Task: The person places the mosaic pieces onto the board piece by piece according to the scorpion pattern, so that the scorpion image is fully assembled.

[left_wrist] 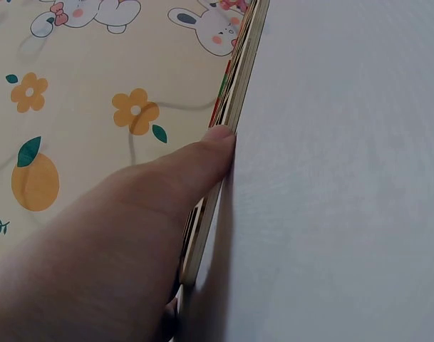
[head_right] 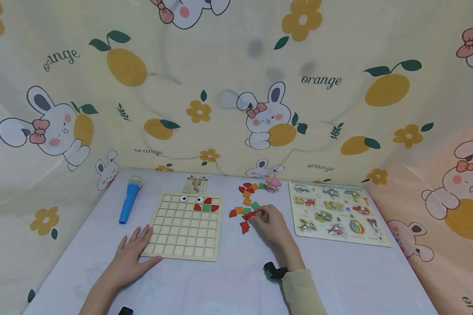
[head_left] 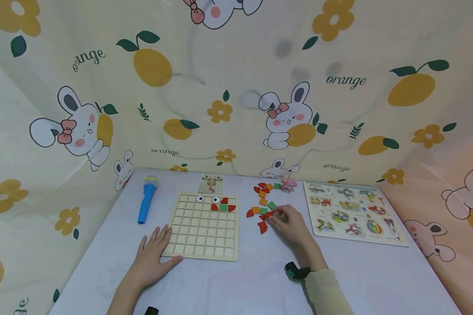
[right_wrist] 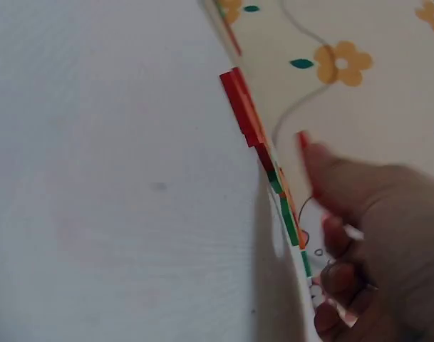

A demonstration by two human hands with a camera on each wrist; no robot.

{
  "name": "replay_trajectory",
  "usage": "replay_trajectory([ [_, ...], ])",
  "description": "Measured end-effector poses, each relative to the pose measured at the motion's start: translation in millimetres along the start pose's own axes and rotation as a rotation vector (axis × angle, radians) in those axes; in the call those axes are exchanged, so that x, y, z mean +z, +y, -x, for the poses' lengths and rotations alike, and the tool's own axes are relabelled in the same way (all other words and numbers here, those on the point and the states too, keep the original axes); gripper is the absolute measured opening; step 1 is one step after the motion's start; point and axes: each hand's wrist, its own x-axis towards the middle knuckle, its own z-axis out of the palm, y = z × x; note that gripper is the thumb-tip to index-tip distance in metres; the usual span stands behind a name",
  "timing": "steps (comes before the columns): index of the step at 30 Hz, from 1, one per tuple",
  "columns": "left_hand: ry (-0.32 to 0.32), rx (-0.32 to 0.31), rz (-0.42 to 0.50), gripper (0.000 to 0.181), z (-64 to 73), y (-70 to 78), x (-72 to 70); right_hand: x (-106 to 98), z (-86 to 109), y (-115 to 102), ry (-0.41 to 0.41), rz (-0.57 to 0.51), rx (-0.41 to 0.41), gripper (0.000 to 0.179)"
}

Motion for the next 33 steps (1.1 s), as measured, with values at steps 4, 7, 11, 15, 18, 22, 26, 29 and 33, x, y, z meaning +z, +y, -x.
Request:
replay_trajectory([
  [4, 0.005, 0.001, 0.002, 0.105, 0.7, -0.2, 0.1, 0.5, -7.6, -26.9, 0.031, -0.042, 0.004, 0.029],
  [7, 0.006, -0.001, 0.003, 0.105, 1.1, -0.4, -0.1, 9.7, -16.4, -50.6, 0.06, -0.092, 0.008, 0.029],
  [11, 0.011, 0.002, 0.01, 0.105, 1.9, -0.8, -0.6, 30.8, -29.3, -80.6, 0.075, -0.135, -0.013, 0.028],
  [15, 0.012, 0.003, 0.015, 0.105, 0.5, -1.2, 0.2, 56.0, -42.8, -105.2, 0.06, -0.128, -0.048, 0.028],
  [18, 0.011, 0.008, 0.022, 0.105, -1.5, -1.0, 1.5, 74.0, -52.8, -119.8, 0.031, -0.113, -0.072, 0.028],
  [22, 0.012, 0.014, 0.026, 0.105, -2.9, -1.1, 2.9, 93.9, -65.6, -135.2, -0.026, -0.081, -0.169, 0.027],
  [26, 0.007, 0.005, 0.019, 0.105, -3.0, -2.6, 3.7, 112.0, -76.5, -143.8, -0.059, -0.018, -0.234, 0.024],
  [29, 0.004, 0.002, 0.015, 0.105, -3.3, -3.8, 2.9, 124.6, -82.8, -146.5, -0.074, 0.041, -0.214, 0.023],
  [33, -0.002, 0.003, 0.017, 0.105, -3.1, -3.8, 1.1, 138.3, -88.5, -149.0, -0.093, 0.129, -0.183, 0.026],
])
